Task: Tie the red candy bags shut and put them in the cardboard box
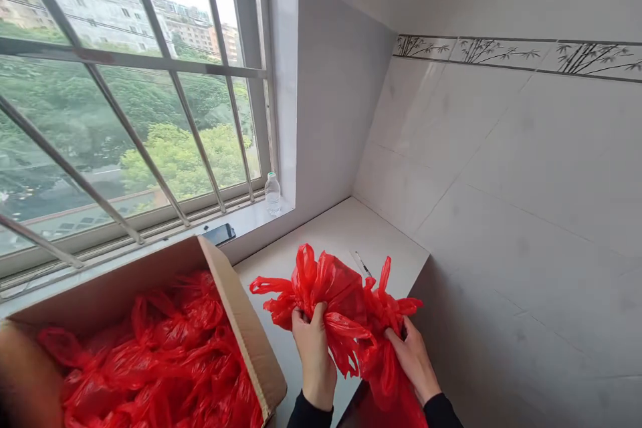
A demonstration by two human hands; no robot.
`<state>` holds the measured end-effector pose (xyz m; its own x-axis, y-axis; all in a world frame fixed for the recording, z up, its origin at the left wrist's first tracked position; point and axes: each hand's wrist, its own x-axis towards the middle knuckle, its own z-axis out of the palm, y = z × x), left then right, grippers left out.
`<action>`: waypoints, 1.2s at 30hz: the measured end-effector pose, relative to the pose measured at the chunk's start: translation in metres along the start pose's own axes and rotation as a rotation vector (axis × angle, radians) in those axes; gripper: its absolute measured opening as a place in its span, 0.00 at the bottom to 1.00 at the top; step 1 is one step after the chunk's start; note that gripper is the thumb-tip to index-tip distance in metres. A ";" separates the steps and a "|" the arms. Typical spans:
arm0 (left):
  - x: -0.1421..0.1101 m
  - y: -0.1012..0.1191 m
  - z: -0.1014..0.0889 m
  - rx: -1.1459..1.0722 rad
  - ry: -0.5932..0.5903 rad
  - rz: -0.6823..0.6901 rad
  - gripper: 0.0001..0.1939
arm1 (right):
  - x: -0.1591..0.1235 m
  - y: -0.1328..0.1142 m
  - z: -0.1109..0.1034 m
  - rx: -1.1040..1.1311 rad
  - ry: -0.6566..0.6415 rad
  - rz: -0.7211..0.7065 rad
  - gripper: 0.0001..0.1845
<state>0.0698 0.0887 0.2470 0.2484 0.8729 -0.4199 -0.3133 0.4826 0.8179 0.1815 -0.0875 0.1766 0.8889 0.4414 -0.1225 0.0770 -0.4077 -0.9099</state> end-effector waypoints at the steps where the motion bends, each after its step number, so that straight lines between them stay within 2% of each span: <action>1: 0.021 -0.005 0.010 -0.002 0.039 0.011 0.12 | 0.024 -0.002 0.008 -0.007 -0.034 -0.009 0.24; 4: 0.094 -0.023 0.042 0.009 0.121 0.050 0.10 | 0.115 -0.006 0.033 -0.063 -0.131 -0.048 0.20; 7: 0.174 -0.046 0.075 0.074 0.165 0.072 0.10 | 0.224 -0.007 0.058 -0.174 -0.190 -0.087 0.17; 12: 0.299 -0.084 0.130 0.309 0.142 0.080 0.13 | 0.397 -0.004 0.108 -0.419 -0.214 -0.155 0.14; 15: 0.354 -0.103 0.148 0.500 0.116 0.071 0.14 | 0.468 0.004 0.138 -0.539 -0.252 -0.203 0.15; 18: 0.383 -0.113 0.155 0.702 0.087 0.053 0.14 | 0.506 0.012 0.159 -0.632 -0.296 -0.262 0.18; 20: 0.386 -0.112 0.156 0.828 0.074 0.047 0.15 | 0.513 0.014 0.163 -0.679 -0.294 -0.303 0.22; 22: 0.377 -0.107 0.154 0.924 0.058 0.066 0.16 | 0.507 0.013 0.158 -0.708 -0.264 -0.357 0.31; 25: 0.349 -0.098 0.144 0.975 0.015 0.174 0.24 | 0.477 0.013 0.139 -0.715 -0.169 -0.455 0.41; 27: 0.327 -0.098 0.128 0.954 -0.009 0.266 0.31 | 0.446 0.025 0.124 -0.690 -0.099 -0.511 0.39; 29: 0.308 -0.106 0.106 0.917 -0.013 0.329 0.35 | 0.408 0.051 0.110 -0.649 -0.062 -0.551 0.33; 31: 0.295 -0.122 0.080 0.883 0.007 0.361 0.35 | 0.369 0.089 0.099 -0.612 -0.055 -0.566 0.28; 34: 0.282 -0.153 0.046 0.847 0.042 0.407 0.33 | 0.320 0.152 0.088 -0.565 -0.058 -0.556 0.25; 36: 0.275 -0.173 0.029 0.834 0.045 0.449 0.32 | 0.301 0.188 0.081 -0.531 -0.059 -0.550 0.26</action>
<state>0.2187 0.2436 0.0014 0.2224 0.9750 0.0020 0.3895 -0.0908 0.9165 0.4270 0.0334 -0.0636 0.6354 0.7278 0.2581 0.7213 -0.4400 -0.5350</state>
